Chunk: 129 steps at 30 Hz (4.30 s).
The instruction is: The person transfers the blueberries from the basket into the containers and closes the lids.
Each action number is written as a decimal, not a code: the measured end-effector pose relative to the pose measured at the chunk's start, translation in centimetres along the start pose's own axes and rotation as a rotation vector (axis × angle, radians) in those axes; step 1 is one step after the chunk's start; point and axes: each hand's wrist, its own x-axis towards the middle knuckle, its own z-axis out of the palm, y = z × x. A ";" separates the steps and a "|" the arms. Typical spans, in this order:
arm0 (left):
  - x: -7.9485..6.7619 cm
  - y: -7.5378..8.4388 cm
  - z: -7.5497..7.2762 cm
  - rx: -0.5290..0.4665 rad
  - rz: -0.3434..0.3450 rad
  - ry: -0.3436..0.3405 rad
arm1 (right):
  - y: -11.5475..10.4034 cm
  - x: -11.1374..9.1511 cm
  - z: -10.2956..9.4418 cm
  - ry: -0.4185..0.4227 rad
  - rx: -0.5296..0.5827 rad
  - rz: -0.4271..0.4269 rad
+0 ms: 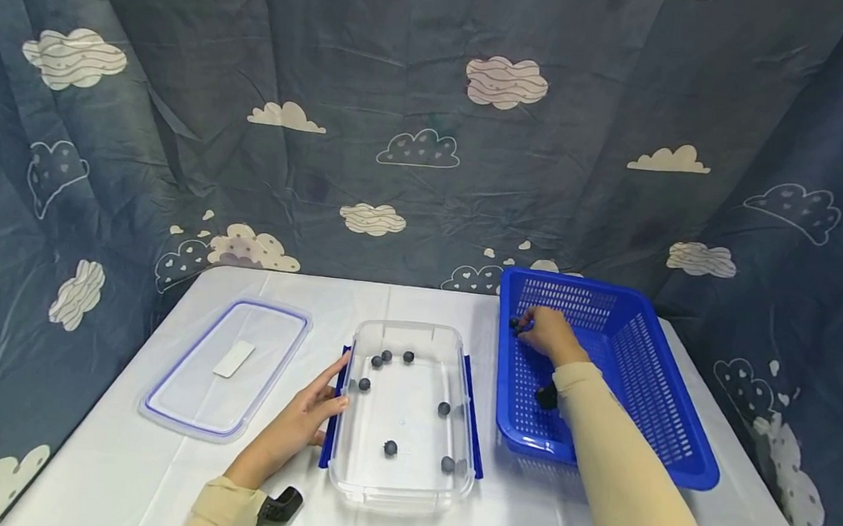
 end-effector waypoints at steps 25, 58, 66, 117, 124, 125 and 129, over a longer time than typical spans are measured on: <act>-0.1 0.3 0.2 0.022 -0.009 0.016 | -1.1 -0.8 -1.0 -0.018 0.065 -0.056; -0.1 0.1 0.3 -0.003 -0.035 0.030 | -4.1 -2.5 -5.0 0.025 0.189 -0.121; -0.2 0.2 0.2 -0.005 -0.034 0.031 | -4.9 -2.7 -5.4 0.023 0.204 -0.117; -0.1 0.1 0.2 0.002 -0.037 0.029 | -16.1 -3.1 -2.3 -0.178 0.260 -0.278; -0.1 0.2 0.2 -0.004 -0.024 0.019 | -17.2 -3.0 -0.9 -0.288 0.270 -0.272; -0.2 0.2 0.2 -0.004 -0.024 0.019 | -17.3 -3.0 -0.7 -0.301 0.271 -0.273; -0.2 0.1 0.2 -0.005 -0.030 0.019 | -17.8 -3.2 0.1 -0.369 0.276 -0.275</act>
